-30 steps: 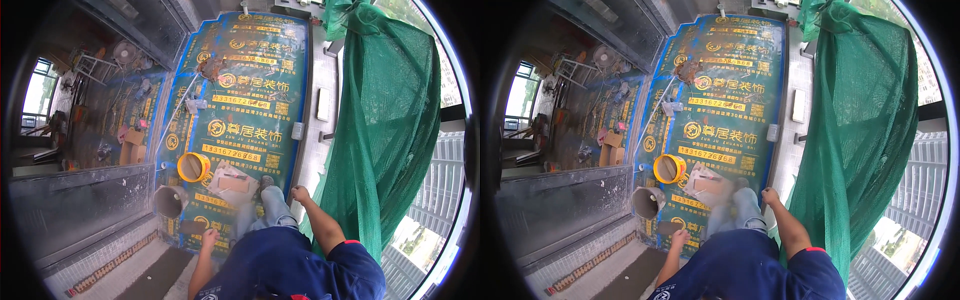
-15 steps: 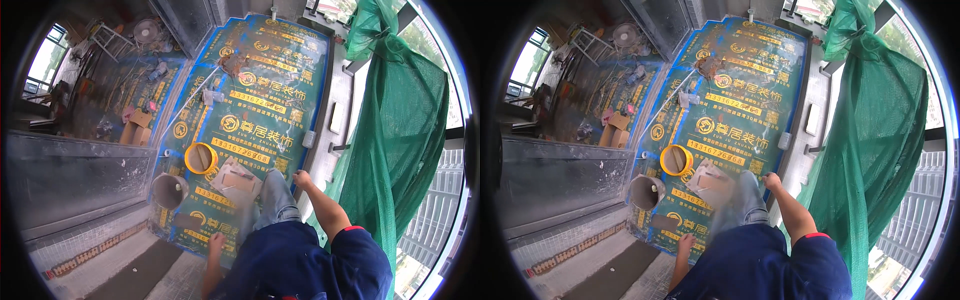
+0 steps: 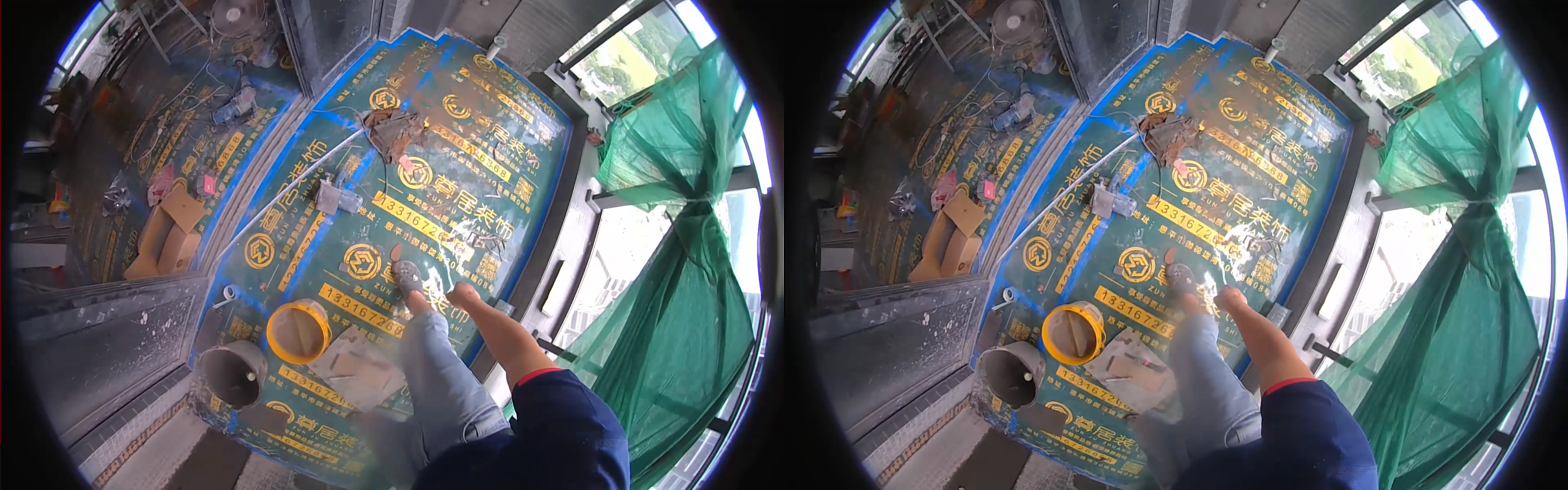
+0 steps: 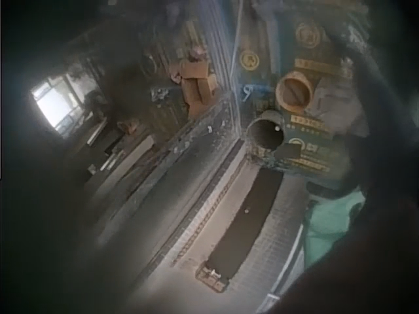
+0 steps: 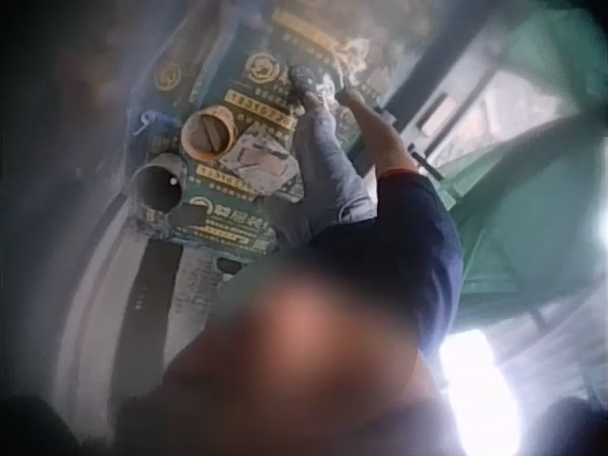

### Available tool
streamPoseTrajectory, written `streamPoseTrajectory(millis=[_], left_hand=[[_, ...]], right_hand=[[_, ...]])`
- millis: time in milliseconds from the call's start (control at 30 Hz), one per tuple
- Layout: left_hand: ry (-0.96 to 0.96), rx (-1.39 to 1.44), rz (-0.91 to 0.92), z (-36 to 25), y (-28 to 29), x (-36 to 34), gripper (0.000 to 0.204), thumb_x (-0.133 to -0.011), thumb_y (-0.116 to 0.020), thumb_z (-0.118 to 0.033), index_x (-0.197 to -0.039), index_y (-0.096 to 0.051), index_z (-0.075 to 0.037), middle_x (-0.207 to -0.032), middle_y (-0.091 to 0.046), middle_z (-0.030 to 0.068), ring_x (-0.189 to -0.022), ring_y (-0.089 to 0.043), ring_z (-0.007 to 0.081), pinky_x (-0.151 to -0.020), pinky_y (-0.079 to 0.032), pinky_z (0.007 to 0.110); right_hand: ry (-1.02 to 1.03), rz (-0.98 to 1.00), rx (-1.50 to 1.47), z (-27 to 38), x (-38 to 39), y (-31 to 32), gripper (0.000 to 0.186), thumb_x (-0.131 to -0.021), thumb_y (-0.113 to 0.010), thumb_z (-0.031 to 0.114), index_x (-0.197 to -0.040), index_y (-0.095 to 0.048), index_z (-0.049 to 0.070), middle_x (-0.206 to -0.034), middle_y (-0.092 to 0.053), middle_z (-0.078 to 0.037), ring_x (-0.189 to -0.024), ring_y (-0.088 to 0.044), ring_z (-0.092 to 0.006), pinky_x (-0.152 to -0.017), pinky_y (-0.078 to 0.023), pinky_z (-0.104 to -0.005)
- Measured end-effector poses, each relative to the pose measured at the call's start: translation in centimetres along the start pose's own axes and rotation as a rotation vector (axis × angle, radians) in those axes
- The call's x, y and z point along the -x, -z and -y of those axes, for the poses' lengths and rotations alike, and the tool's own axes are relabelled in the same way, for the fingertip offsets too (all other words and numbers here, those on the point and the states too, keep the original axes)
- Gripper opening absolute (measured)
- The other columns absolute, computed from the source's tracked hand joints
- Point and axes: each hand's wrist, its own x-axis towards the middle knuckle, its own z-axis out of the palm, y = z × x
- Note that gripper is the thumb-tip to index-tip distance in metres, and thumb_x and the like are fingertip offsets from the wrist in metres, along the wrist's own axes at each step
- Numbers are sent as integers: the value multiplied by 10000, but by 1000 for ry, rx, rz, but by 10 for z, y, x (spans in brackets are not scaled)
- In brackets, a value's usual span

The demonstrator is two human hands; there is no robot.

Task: The worker is measuring, cutting, and fitting small tile pieces around plumbing fixtures on a wall.

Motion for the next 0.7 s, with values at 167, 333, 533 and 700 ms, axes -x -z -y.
streamPoseTrajectory(millis=[167, 333, 533, 700], left_hand=[[-43, 139, -94, -178, -98, -92, 353, -1032, -428, -337, -1218, -550, -63, -1192, -617, 149, -982, -607, 263, -778, -492, 363], [-104, 141, -144, -296, -188, -192, 366, -1020, -449, -334, -1234, -557, -57, -1212, -618, 158, -1026, -605, 262, -828, -488, 378], [-109, 200, -208, -330, -251, -265, 385, -1005, -474, -331, -1254, -566, -51, -1236, -620, 168, -1078, -604, 260, -888, -482, 395], [-88, 236, -290, -333, -236, -271, 404, -993, -496, -328, -1271, -573, -46, -1256, -621, 176, -1122, -602, 259, -938, -478, 410]], right_hand=[[-14, -121, -91, 77, -231, 43, 463, -856, -607, 301, -1223, -644, 20, -1275, -630, -231, -1196, -603, -380, -991, -497, -459], [135, -283, 49, 125, -446, 103, 441, -880, -586, 320, -1186, -639, 7, -1216, -638, -261, -1160, -604, -404, -997, -479, -474], [254, -727, 288, 199, -564, 127, 652, -842, -628, 418, -1368, -475, 65, -1358, -565, -196, -1256, -523, -398, -1071, -407, -459], [229, -731, 351, 219, -566, 84, 509, -834, -622, 375, -1267, -572, 113, -1263, -597, -218, -1204, -556, -373, -1033, -440, -454]])
